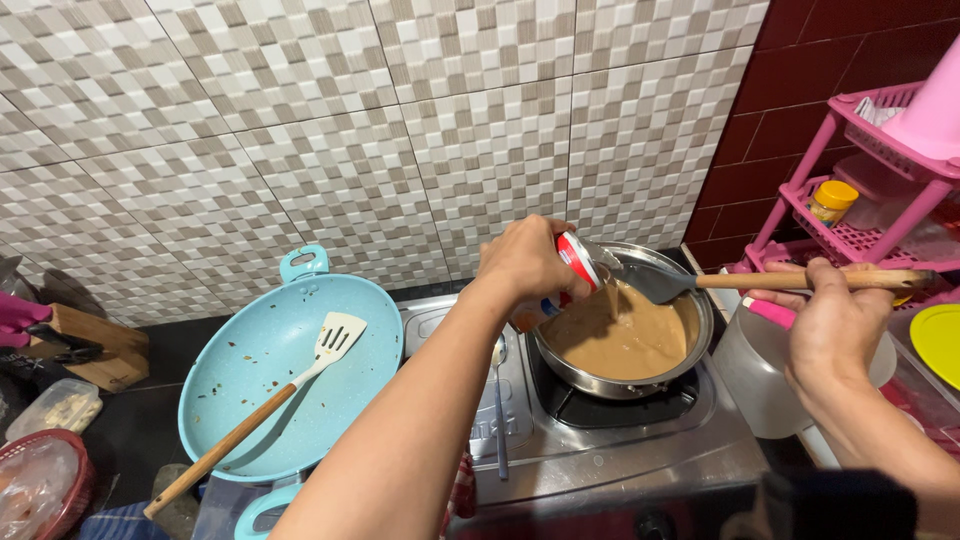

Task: The person stirs a pot of brown liquid on a portable gas stove, scrapes condensed milk from cans into the pot with a spatula and spoon, and stirs the mixture as it thickens. They discard an empty can in a lower cabinet, wipe the stove with a cloth, arrange items on the counter, and set a glass on the stove.

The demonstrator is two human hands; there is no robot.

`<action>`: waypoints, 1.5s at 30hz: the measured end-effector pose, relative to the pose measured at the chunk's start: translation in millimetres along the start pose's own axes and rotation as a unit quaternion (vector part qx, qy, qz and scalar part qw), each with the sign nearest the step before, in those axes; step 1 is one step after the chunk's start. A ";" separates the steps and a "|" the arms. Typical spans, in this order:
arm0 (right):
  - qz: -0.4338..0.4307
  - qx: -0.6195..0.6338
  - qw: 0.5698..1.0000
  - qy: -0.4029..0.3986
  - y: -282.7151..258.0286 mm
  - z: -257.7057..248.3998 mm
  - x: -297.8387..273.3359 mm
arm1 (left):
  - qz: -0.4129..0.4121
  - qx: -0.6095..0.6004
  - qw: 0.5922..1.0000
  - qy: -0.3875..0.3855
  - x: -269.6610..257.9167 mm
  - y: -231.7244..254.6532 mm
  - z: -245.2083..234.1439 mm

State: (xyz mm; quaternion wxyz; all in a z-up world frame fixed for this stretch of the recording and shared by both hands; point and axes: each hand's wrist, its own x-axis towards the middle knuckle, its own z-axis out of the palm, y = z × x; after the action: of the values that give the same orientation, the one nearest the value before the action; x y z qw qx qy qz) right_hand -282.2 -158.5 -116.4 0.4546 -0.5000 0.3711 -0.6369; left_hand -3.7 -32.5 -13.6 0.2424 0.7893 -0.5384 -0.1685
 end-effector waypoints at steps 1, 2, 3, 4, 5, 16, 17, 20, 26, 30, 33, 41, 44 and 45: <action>-0.006 0.000 1.000 -0.001 1.3 -0.1 0.2 | 0.000 0.003 1.000 -0.001 0.8 0.5 -0.5; -0.011 0.007 1.000 -0.007 2.9 -0.1 0.4 | 0.000 0.006 1.000 -0.002 1.7 1.0 -1.0; -0.015 0.013 1.000 -0.014 4.5 0.1 0.6 | -0.001 0.010 1.000 -0.004 2.4 1.3 -1.3; -0.019 0.020 0.999 -0.020 5.7 -0.2 0.5 | -0.002 0.006 1.000 -0.001 2.8 1.3 -1.5; -0.021 0.021 0.999 -0.020 6.6 -0.7 0.2 | -0.003 0.002 1.000 0.002 3.2 1.1 -1.5; 0.002 0.004 1.000 -0.023 2.4 1.6 -13.9 | 0.027 -0.102 0.992 0.076 1.8 -15.4 4.8; 0.010 0.005 1.000 -0.028 1.3 2.0 -15.8 | 0.028 -0.116 0.989 0.081 1.0 -17.3 5.0; 0.039 0.004 0.998 -0.039 -3.2 4.1 -23.1 | 0.038 -0.181 0.978 0.096 -0.8 -22.2 4.2; 0.071 0.005 0.996 -0.060 -14.6 11.4 -37.9 | 0.090 -0.320 0.935 0.125 -7.0 -29.5 7.1; 0.086 -0.007 0.993 -0.087 -22.7 9.8 -44.6 | 0.103 -0.395 0.901 0.147 -14.2 -36.7 13.4; 0.082 -0.012 0.991 -0.101 -28.1 7.1 -47.3 | 0.119 -0.477 0.856 0.161 -19.8 -42.0 20.4; 0.038 -0.048 0.994 -0.094 -40.5 -3.9 -42.9 | 0.084 -0.510 0.826 0.225 -46.7 -66.7 28.0; 0.024 -0.045 0.995 -0.086 -34.7 -6.2 -40.2 | 0.074 -0.509 0.824 0.236 -56.9 -74.5 27.6; 0.021 -0.050 0.995 -0.081 -30.7 -6.4 -38.6 | 0.069 -0.507 0.825 0.240 -60.0 -76.5 27.3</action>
State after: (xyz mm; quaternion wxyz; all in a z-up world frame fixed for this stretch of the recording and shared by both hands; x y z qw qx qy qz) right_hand -291.4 -112.1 -100.9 0.4708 -0.5638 0.3747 -0.5658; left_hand 18.9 41.1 -79.0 0.7409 0.5316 -0.3551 -0.2062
